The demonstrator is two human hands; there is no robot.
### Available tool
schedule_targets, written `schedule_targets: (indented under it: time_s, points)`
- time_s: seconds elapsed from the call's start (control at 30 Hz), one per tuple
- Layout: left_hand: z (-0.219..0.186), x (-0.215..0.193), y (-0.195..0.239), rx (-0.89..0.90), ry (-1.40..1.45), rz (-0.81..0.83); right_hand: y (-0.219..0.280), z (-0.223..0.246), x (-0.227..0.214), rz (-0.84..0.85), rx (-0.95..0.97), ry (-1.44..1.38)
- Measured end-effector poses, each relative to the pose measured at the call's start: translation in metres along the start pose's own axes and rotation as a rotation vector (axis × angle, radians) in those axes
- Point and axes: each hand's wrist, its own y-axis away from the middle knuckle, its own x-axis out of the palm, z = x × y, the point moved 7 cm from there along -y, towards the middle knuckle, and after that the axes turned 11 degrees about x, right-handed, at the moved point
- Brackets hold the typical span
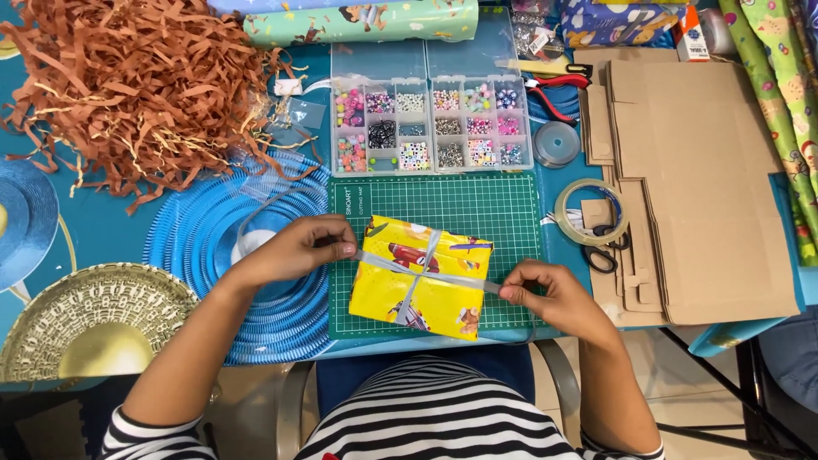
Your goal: The person wraps a small yellow gift box with a silver ribbon, securing it with tape and tying a bow. They then lift the finished package and hand it to another person across the table.
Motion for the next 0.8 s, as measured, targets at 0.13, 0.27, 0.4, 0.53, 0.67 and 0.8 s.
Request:
schedule_targets:
  time_s: [0.13,0.27,0.4,0.53,0.67,0.8]
  points:
    - [0.01,0.007,0.002,-0.017,0.069,0.017,-0.002,-0.001,0.006,-0.03,-0.015,0.024]
    - [0.038,0.012,0.006,-0.119,0.177,-0.029,-0.017,-0.006,0.016,-0.05,-0.044,0.134]
    - [0.033,0.012,0.01,-0.145,0.199,-0.055,-0.027,-0.004,0.011,-0.085,-0.022,0.309]
    - [0.027,0.016,0.017,-0.161,0.189,-0.044,-0.029,-0.005,0.011,-0.073,0.006,0.396]
    - [0.023,0.02,0.016,-0.189,-0.063,-0.034,-0.031,0.004,0.014,-0.106,0.007,0.435]
    - [0.013,0.029,0.017,-0.158,-0.266,-0.054,-0.028,0.007,0.019,-0.108,-0.078,0.339]
